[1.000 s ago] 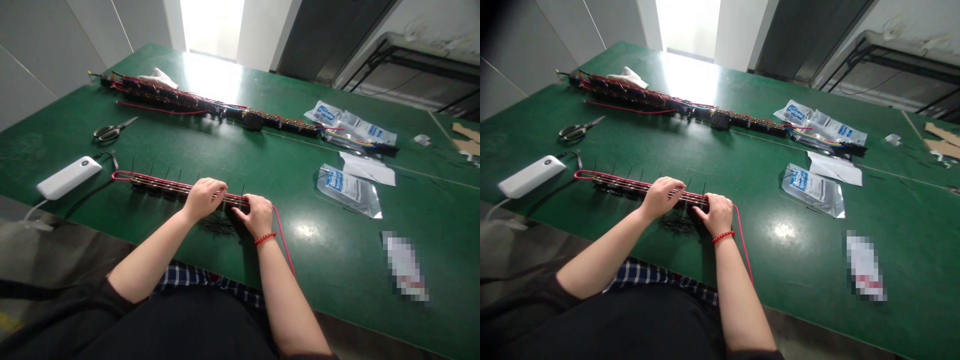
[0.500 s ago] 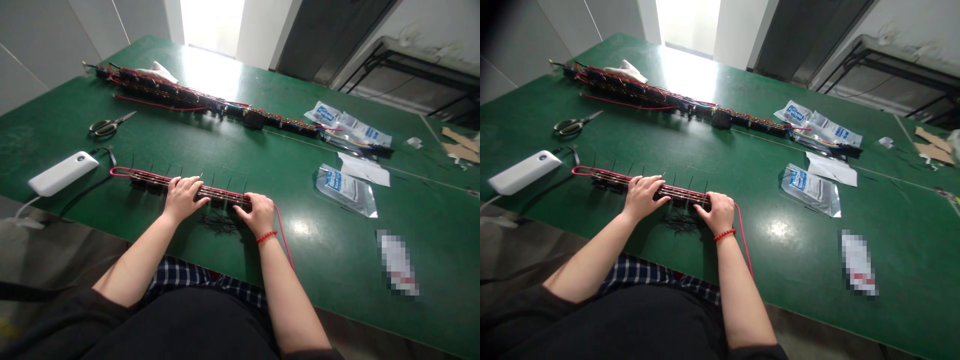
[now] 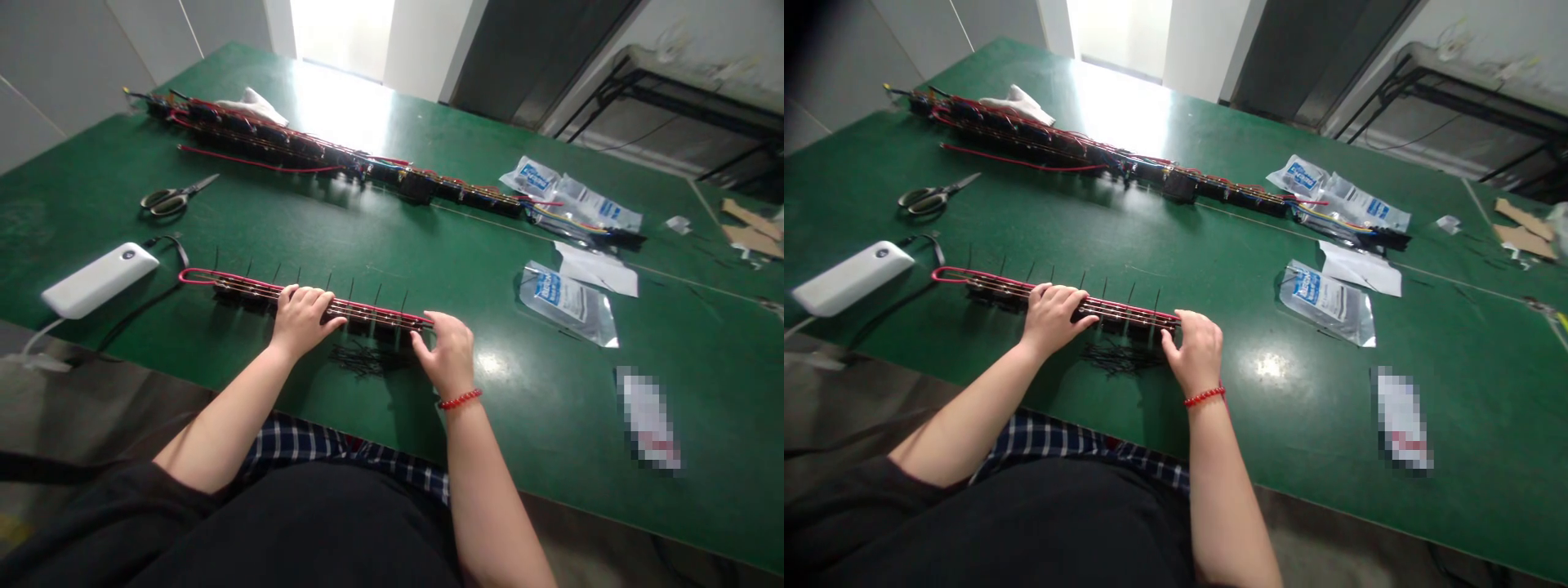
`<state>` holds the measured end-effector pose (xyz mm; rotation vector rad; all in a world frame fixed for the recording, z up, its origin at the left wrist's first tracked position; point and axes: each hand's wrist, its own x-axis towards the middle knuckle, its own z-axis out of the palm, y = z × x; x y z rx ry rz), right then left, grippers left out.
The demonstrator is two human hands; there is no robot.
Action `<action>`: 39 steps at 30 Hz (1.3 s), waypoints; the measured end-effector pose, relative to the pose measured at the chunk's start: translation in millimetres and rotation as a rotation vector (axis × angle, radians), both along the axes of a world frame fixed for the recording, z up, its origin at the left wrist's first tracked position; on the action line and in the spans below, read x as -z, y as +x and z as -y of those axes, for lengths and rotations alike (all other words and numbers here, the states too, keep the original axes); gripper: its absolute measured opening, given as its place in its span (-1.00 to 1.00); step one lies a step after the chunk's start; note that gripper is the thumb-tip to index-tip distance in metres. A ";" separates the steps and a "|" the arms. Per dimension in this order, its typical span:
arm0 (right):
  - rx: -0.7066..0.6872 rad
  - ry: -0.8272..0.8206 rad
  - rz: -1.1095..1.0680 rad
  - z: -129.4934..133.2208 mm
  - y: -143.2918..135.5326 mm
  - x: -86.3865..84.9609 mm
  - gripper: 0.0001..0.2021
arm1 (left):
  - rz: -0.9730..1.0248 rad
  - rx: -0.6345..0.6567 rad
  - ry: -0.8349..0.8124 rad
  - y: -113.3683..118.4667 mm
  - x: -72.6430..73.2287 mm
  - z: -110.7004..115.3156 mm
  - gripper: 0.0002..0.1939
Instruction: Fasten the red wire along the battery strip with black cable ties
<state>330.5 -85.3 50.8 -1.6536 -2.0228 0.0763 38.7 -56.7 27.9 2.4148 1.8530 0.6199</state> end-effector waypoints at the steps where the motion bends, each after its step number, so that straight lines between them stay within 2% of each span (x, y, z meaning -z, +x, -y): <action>1: 0.054 0.007 -0.014 6.7 6.8 -2.1 -0.64 | -0.002 0.002 0.005 0.0 0.0 0.1 -0.58; 4: 0.163 -0.029 -0.131 30.5 27.8 -5.2 -0.64 | 0.008 0.006 0.011 0.3 -0.2 0.6 -0.59; 7: 0.295 -0.169 -0.362 55.2 43.3 -3.5 -0.63 | 0.023 0.005 0.009 0.3 -0.1 1.1 -0.59; 11: 0.418 -0.306 -0.512 79.0 52.7 4.5 -0.63 | 0.035 0.004 0.006 0.1 0.8 0.9 -0.59; 13: 0.435 -0.369 -0.572 84.3 54.4 8.8 -0.65 | 0.036 0.004 0.006 -0.1 1.1 0.7 -0.60; 17: 0.451 -0.422 -0.724 81.9 53.0 12.4 -0.66 | 0.032 0.003 0.013 0.0 0.5 1.0 -0.61; 23: 0.467 -0.561 -1.340 71.2 43.0 4.6 -0.60 | 0.038 0.000 0.005 1.1 -1.0 1.8 -0.61; 31: 0.505 -0.601 -1.557 71.2 33.7 -3.6 -0.61 | 0.027 0.014 0.047 1.3 1.6 6.2 -0.48; 33: 0.507 -0.595 -1.573 71.5 30.4 -3.8 -0.61 | 0.051 -0.001 0.097 6.4 -3.2 10.4 -0.46; 36: 0.517 -0.583 -1.613 71.4 23.9 -3.2 -0.62 | 0.177 -0.060 0.134 25.9 -18.1 22.8 -0.60; 37: 0.524 -0.576 -1.633 71.1 21.3 -3.2 -0.63 | 0.246 -0.061 0.103 36.0 -24.4 29.2 -0.65; 39: 0.546 -0.563 -1.684 70.2 15.7 -4.2 -0.65 | 0.390 0.066 -0.108 60.6 -36.6 45.6 -0.74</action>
